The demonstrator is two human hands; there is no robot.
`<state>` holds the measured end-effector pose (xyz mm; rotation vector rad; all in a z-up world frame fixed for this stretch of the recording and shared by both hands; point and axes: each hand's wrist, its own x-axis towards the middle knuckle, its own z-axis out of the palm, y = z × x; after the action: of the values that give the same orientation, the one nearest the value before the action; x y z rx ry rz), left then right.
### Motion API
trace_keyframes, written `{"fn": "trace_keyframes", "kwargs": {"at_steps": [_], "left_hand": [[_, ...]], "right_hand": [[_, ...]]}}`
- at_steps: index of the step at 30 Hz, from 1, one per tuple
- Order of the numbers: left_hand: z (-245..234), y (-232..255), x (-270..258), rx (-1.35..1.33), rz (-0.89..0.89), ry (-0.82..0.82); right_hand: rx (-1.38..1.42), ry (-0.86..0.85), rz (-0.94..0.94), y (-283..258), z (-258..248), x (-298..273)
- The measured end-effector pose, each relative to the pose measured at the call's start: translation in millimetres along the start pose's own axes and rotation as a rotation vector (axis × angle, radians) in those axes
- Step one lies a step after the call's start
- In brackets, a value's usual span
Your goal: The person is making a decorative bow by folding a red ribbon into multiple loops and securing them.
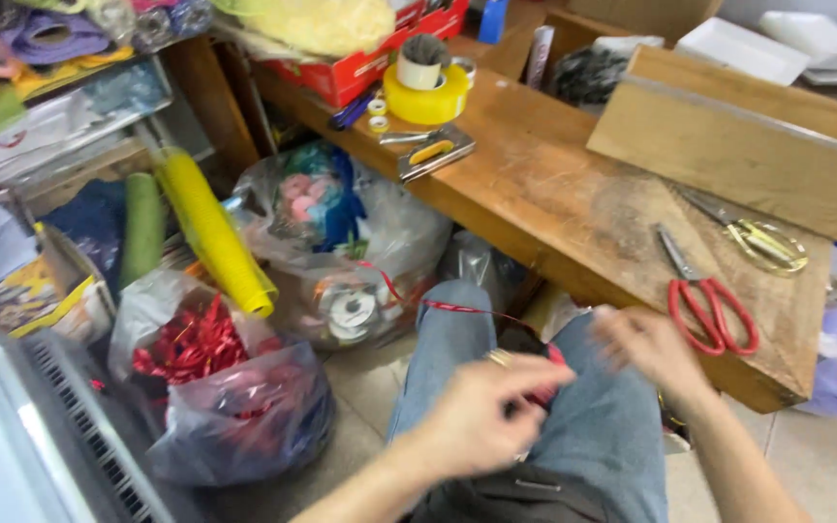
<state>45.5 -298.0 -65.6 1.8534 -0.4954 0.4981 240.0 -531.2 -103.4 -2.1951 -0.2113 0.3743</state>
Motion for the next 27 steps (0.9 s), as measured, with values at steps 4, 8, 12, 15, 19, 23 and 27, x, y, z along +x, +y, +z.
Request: {"fn": "trace_keyframes", "kwargs": {"at_steps": [4, 8, 12, 15, 19, 23, 27], "left_hand": [[61.7, -9.9, -33.5, -0.125, 0.078, -0.150], [89.5, -39.4, -51.1, -0.195, -0.032, -0.553], [70.8, -16.9, -46.5, -0.232, -0.117, -0.344], [53.5, -21.6, -37.2, -0.156, -0.261, -0.167], [40.4, -10.5, -5.2, -0.227, -0.263, 0.012], [56.0, -24.0, 19.5, 0.044, -0.114, 0.211], [73.5, -22.9, 17.0, -0.160, -0.470, 0.245]], "right_hand": [[0.493, -0.484, 0.398, -70.0, 71.9, -63.4], [0.653, -0.570, 0.372, -51.6, 94.5, -56.4], [0.678, -0.362, 0.107, -49.3, 59.8, -62.6], [0.791, -0.237, -0.095, -47.1, 24.9, -75.8], [0.947, -0.090, -0.208, -50.7, 6.5, -90.5], [0.742, 0.035, -0.360, -93.3, 11.5, -117.3], [0.762, 0.123, -0.170, -108.4, 19.4, -126.7]]}}
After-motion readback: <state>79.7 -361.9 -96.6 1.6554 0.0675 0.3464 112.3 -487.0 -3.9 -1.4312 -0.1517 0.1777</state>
